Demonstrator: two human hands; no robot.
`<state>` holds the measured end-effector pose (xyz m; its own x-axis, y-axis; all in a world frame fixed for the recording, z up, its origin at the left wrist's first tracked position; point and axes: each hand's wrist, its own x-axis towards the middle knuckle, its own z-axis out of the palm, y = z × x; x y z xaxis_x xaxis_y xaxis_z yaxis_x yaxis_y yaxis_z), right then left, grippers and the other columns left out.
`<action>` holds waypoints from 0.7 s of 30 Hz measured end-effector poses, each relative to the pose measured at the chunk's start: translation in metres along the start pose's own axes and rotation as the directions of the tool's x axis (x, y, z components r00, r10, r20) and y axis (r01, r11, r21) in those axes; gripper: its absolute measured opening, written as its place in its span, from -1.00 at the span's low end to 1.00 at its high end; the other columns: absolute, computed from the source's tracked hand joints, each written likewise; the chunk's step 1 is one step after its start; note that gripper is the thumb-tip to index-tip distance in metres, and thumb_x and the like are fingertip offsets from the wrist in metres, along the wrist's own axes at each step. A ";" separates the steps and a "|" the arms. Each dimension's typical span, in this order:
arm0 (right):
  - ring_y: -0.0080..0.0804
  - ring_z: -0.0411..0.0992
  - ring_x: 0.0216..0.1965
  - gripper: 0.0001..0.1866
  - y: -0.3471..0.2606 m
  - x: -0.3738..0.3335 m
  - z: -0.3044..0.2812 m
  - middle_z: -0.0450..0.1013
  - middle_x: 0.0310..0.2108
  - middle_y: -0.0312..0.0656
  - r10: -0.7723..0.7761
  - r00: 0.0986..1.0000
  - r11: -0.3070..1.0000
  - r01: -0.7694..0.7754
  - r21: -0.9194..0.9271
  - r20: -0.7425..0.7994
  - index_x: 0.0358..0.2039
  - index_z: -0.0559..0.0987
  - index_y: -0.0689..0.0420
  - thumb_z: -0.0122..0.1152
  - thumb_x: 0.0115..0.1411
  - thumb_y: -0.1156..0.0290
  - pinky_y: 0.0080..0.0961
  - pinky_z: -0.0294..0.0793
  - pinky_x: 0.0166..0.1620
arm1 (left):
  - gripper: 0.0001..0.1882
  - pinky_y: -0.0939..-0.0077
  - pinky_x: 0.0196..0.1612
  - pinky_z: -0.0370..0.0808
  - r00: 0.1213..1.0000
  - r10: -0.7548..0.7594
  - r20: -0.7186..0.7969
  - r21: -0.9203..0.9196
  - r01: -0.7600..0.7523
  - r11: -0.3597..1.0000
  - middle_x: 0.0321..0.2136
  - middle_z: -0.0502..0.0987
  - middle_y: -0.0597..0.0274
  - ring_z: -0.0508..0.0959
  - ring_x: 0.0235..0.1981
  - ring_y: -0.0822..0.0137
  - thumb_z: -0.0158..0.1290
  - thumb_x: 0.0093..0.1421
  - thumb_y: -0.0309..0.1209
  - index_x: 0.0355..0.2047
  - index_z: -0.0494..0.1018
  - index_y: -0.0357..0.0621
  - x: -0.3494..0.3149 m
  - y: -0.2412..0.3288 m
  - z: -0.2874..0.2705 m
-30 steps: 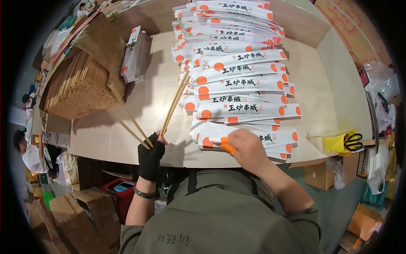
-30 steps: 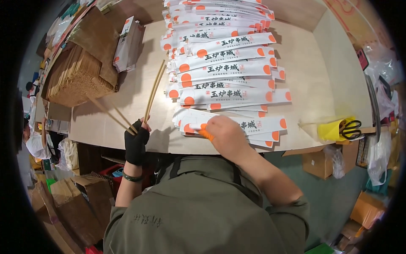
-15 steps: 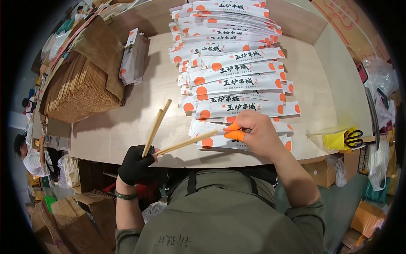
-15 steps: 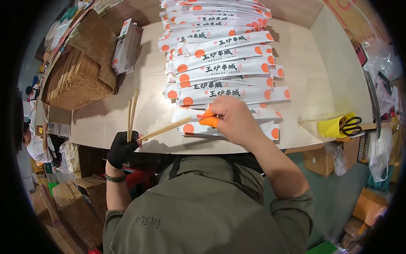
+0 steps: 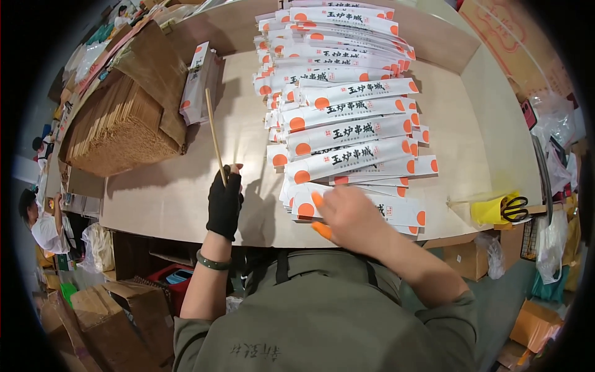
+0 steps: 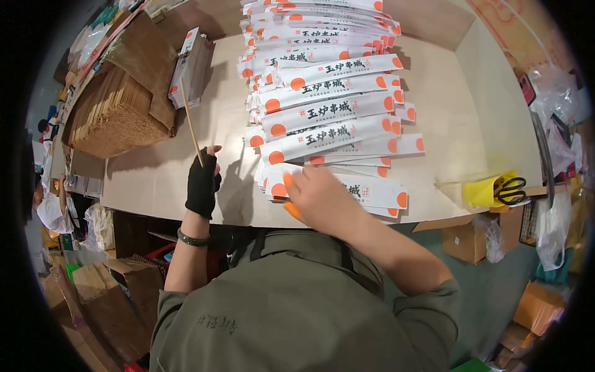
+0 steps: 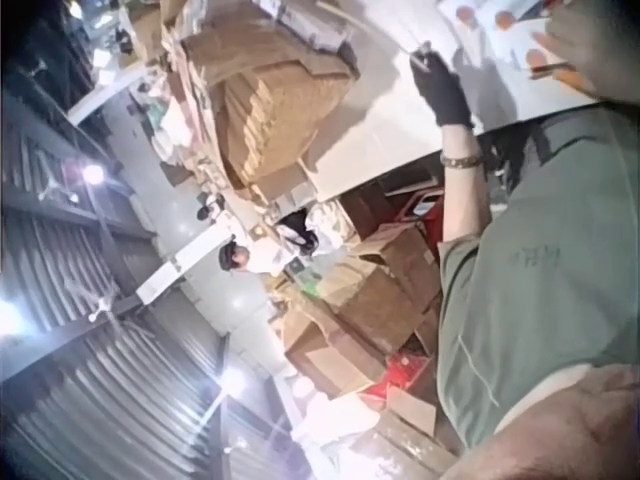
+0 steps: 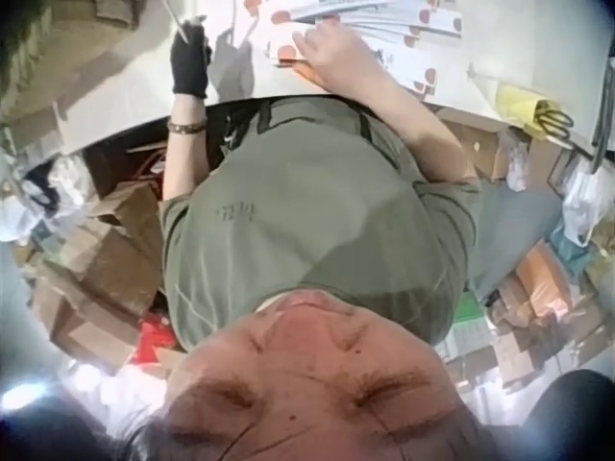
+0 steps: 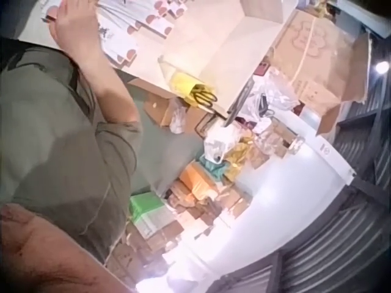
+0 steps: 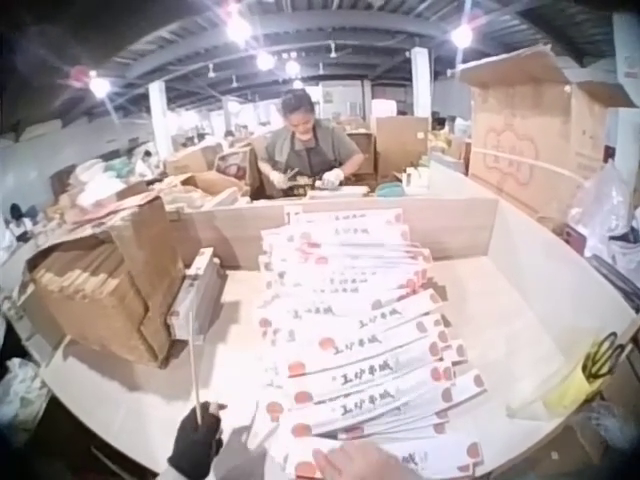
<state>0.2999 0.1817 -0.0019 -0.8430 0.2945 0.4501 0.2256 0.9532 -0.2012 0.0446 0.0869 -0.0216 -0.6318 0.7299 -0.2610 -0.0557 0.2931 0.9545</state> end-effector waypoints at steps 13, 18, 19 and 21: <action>-0.25 0.45 -0.36 -0.84 -0.002 -0.024 0.010 0.43 -0.39 -0.16 0.116 0.993 0.985 -0.111 0.132 -0.027 -0.42 0.54 0.24 0.28 -0.07 0.55 -0.40 0.46 -0.36 | -0.88 0.64 -0.56 0.18 0.931 0.190 -0.310 -0.426 -0.315 0.848 -0.60 0.27 0.46 0.24 -0.61 0.57 -0.08 0.32 -0.35 -0.34 0.32 -0.09 -0.017 -0.029 -0.007; -0.27 0.44 -0.38 -0.88 -0.006 -0.023 0.010 0.43 -0.41 -0.17 0.109 0.994 0.989 -0.105 0.102 -0.031 -0.48 0.51 0.22 0.30 -0.03 0.53 -0.41 0.46 -0.37 | -0.70 0.42 -0.51 0.30 0.797 0.423 -0.431 0.300 -0.315 0.900 -0.65 0.31 0.26 0.35 -0.60 0.35 -0.12 0.34 -0.14 -0.37 0.28 -0.12 0.004 -0.059 -0.003; -0.27 0.44 -0.39 -0.88 -0.006 -0.025 0.012 0.43 -0.42 -0.18 0.104 0.994 0.989 -0.100 0.106 -0.036 -0.50 0.51 0.22 0.30 -0.02 0.52 -0.42 0.46 -0.38 | -0.70 0.42 -0.51 0.30 0.798 0.425 -0.427 0.300 -0.319 0.899 -0.65 0.31 0.26 0.35 -0.60 0.35 -0.12 0.34 -0.14 -0.37 0.28 -0.12 0.002 -0.059 -0.003; -0.27 0.44 -0.39 -0.88 -0.006 -0.027 0.012 0.43 -0.42 -0.18 0.100 0.994 0.990 -0.095 0.101 -0.048 -0.50 0.51 0.22 0.30 -0.03 0.52 -0.42 0.45 -0.38 | -0.67 0.21 -0.44 0.35 0.823 0.534 -0.194 0.666 -0.289 0.688 -0.58 0.42 0.00 0.46 -0.52 0.04 -0.17 0.35 -0.14 -0.34 0.28 -0.17 -0.004 -0.055 -0.005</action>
<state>0.3153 0.1677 -0.0238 -0.7916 0.3913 0.4693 0.2538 0.9092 -0.3301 0.0464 0.0652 -0.0728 -0.6997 0.6371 0.3233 0.6593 0.4015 0.6358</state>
